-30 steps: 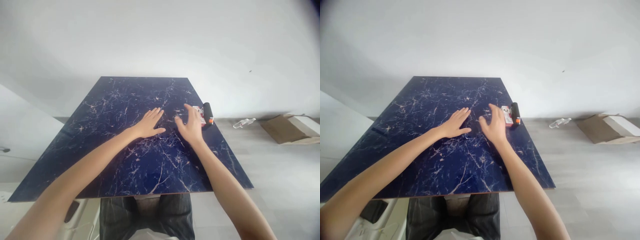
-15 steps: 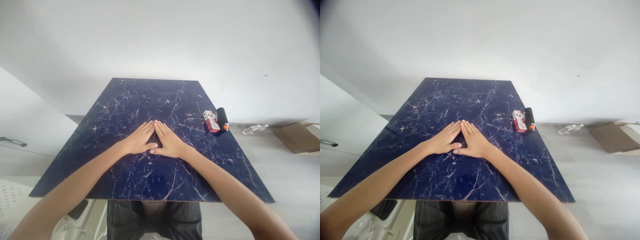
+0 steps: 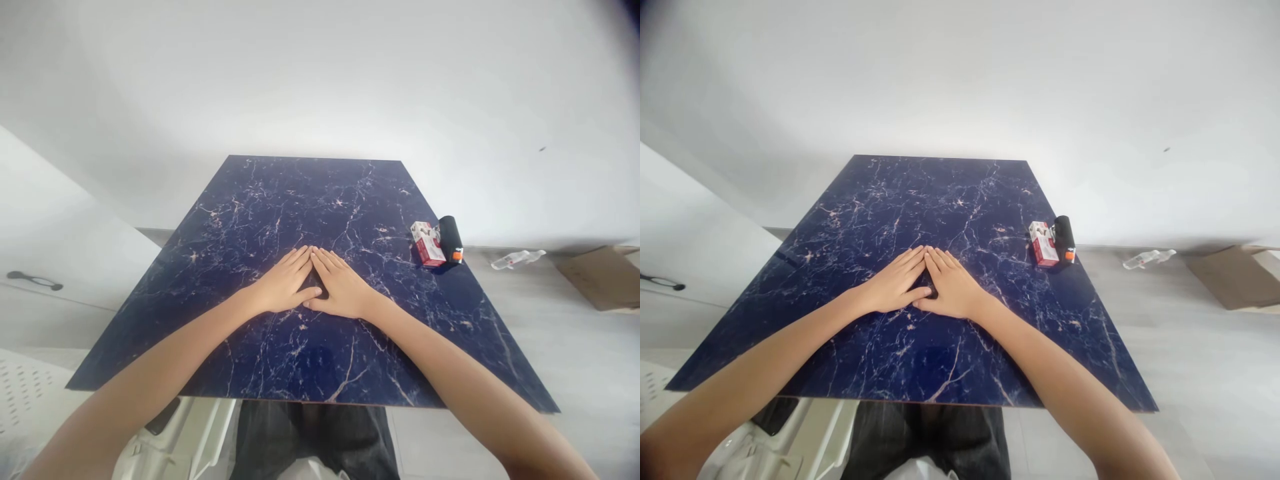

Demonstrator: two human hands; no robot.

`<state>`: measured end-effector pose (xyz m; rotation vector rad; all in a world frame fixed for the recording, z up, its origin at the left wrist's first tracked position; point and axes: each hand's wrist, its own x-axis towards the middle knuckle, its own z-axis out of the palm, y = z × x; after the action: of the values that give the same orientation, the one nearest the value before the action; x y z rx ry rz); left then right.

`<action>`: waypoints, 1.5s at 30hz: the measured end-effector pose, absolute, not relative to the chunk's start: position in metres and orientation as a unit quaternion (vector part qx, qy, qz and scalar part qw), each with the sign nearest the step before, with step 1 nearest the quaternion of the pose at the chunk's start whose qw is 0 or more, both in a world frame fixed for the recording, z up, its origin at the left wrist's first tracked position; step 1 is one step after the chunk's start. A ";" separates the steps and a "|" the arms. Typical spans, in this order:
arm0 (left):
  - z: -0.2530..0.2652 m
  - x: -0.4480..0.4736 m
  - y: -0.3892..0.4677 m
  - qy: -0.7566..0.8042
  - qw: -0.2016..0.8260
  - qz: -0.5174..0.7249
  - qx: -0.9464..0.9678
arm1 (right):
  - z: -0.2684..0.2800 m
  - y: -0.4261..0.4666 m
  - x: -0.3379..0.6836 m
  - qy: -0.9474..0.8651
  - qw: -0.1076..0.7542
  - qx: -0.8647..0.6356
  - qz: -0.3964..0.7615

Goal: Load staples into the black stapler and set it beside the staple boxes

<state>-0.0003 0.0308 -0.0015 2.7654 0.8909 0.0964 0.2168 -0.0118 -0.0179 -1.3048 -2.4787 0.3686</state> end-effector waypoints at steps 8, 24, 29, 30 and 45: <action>-0.001 0.002 0.032 0.319 0.125 0.028 0.939 | -0.018 -0.012 0.217 -0.864 0.168 -0.457 0.126; -0.003 0.000 0.032 0.317 0.122 0.041 0.939 | -0.015 -0.013 0.219 -0.862 0.166 -0.460 0.135; -0.004 -0.001 0.032 0.314 0.121 0.047 0.941 | -0.015 -0.013 0.218 -0.862 0.170 -0.458 0.136; -0.004 -0.001 0.032 0.314 0.120 0.048 0.941 | -0.014 -0.013 0.218 -0.862 0.170 -0.458 0.138; -0.005 -0.002 0.033 0.315 0.122 0.046 0.940 | -0.014 -0.014 0.219 -0.859 0.169 -0.462 0.140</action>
<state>-0.0016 0.0327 -0.0049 2.7439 0.9195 0.1334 0.2192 -0.0142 -0.0141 -1.3120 -2.4427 0.3969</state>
